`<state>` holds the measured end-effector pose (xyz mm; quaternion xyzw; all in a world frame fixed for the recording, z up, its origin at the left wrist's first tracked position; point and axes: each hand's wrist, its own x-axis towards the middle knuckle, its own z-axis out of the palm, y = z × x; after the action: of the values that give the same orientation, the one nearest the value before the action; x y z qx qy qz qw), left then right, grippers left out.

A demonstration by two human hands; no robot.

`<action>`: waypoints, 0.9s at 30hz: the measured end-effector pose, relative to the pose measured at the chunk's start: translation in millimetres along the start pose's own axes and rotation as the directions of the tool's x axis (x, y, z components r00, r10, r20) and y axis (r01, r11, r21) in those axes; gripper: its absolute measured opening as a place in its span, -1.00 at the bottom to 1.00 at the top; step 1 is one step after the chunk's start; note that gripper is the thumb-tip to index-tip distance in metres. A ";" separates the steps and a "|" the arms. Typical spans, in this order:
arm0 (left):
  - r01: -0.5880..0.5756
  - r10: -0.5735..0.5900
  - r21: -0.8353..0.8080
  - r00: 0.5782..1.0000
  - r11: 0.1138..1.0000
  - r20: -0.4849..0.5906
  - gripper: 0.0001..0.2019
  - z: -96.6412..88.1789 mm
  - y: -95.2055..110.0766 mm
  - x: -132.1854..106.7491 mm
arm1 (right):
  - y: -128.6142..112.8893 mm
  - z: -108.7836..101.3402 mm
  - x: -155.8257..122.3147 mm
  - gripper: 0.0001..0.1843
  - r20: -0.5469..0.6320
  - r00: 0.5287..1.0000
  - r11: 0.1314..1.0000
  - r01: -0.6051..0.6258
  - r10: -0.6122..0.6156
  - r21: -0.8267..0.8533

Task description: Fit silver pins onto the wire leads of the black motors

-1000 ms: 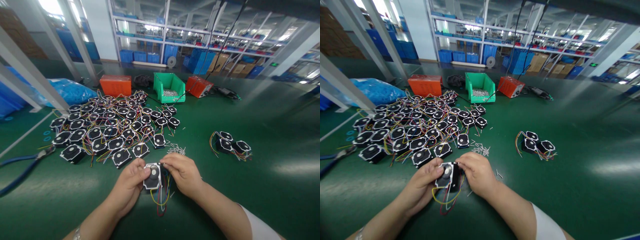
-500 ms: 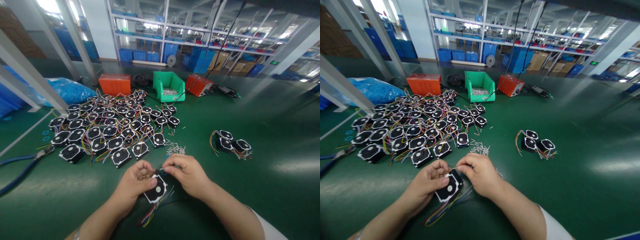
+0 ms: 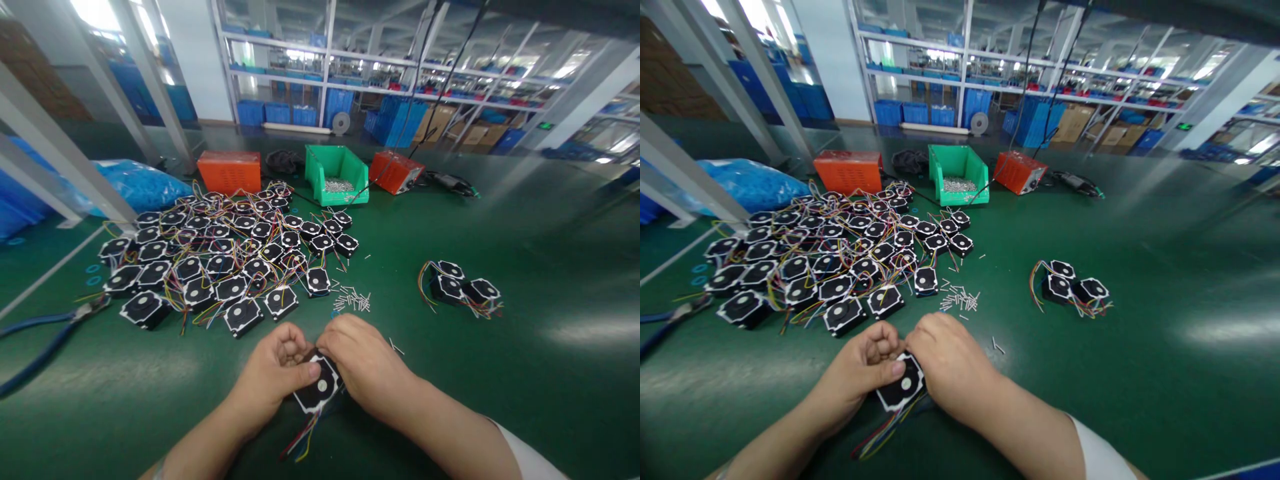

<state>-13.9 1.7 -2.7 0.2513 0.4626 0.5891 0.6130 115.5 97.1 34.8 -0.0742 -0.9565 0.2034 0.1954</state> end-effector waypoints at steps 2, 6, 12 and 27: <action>-0.001 0.001 -0.018 1.000 1.000 0.002 -0.62 0.8 0.5 0.1 | -1.6 -2.5 0.2 -0.70 -0.007 1.000 1.000 0.003 -0.003 0.023; -0.004 0.004 -0.048 1.000 0.999 0.004 -0.61 2.0 0.5 -0.3 | -1.8 -3.2 0.3 -0.71 -0.049 0.999 0.997 0.015 -0.012 0.071; -0.012 0.013 -0.056 1.000 0.998 0.012 -0.62 1.9 0.8 -0.8 | 2.5 6.2 1.3 -0.71 -0.159 0.985 0.993 0.076 -0.062 0.087; -0.028 0.021 -0.253 0.999 0.967 -0.030 -0.69 0.3 4.7 -2.8 | 0.5 -15.1 3.9 -0.43 0.100 0.995 0.919 -0.028 -0.013 0.393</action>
<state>-15.6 0.0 2.2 0.1687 0.3887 0.6541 0.6265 118.1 103.9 48.6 -0.0267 -0.9043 0.3961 0.1569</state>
